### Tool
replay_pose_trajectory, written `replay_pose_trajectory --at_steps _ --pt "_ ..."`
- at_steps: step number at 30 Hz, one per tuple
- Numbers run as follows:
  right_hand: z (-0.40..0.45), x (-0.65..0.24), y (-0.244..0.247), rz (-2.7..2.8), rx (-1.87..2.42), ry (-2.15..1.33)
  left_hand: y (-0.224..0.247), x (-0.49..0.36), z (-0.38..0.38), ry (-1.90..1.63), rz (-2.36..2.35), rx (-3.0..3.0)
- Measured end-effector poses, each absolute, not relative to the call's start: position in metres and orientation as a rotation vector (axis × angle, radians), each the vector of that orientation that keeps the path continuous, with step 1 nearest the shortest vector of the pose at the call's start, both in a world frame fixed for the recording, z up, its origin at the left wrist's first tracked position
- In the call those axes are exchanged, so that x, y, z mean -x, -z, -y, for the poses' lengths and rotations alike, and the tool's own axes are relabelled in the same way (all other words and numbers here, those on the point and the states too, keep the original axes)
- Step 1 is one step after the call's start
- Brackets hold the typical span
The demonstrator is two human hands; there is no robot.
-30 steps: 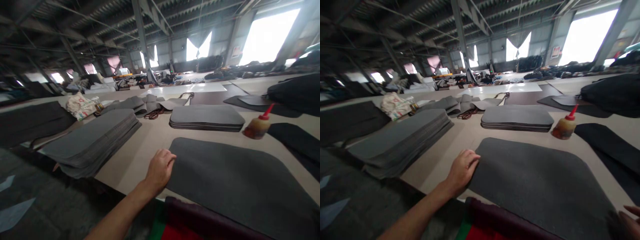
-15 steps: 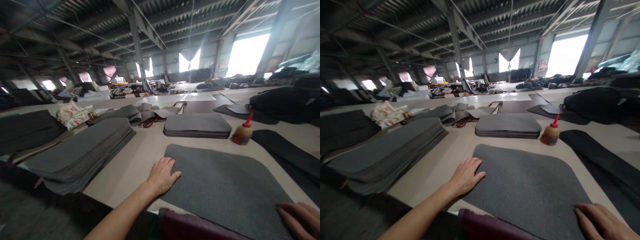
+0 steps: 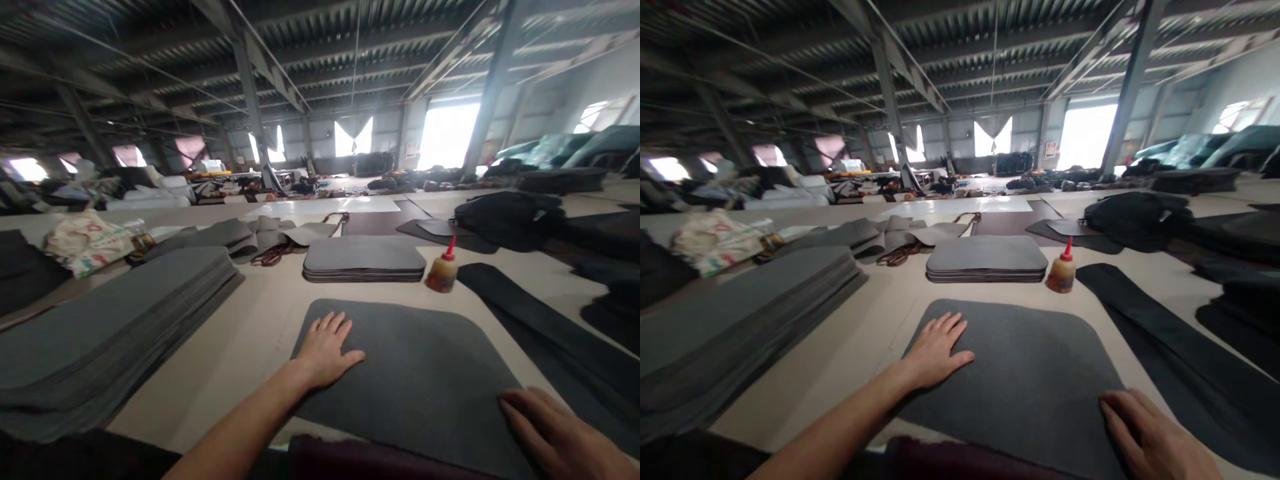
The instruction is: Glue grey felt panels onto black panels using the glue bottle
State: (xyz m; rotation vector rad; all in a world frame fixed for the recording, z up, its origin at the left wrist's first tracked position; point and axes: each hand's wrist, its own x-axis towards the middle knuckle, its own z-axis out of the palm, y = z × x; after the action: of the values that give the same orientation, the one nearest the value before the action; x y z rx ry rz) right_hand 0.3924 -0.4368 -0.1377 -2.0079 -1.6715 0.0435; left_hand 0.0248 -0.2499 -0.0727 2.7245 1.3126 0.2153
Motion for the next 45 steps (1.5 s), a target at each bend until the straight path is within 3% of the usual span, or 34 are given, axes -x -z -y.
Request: replay_pose_trajectory --at_steps 5,12,18,25,32,45 --pt "0.43 -0.38 0.102 1.716 1.962 -0.182 0.066 -0.021 0.234 -0.235 -1.337 -2.758" --pt "0.357 -0.301 0.038 2.026 1.753 -0.025 0.073 -0.046 0.218 -0.211 -1.188 -2.827" --pt "0.283 -0.248 0.063 2.201 1.662 -0.116 0.087 -0.045 0.213 -0.147 -1.217 -2.888" --pt "0.271 -0.263 0.085 1.953 2.092 -0.144 0.088 -0.044 0.211 -0.133 -1.247 -2.912" --pt "0.287 -0.317 0.087 1.656 2.439 -0.112 0.089 -0.043 0.21 -0.175 -1.239 -2.869" --pt "0.366 -0.37 0.079 1.57 2.505 -0.063 0.082 -0.038 0.217 -0.147 -1.398 -2.845"
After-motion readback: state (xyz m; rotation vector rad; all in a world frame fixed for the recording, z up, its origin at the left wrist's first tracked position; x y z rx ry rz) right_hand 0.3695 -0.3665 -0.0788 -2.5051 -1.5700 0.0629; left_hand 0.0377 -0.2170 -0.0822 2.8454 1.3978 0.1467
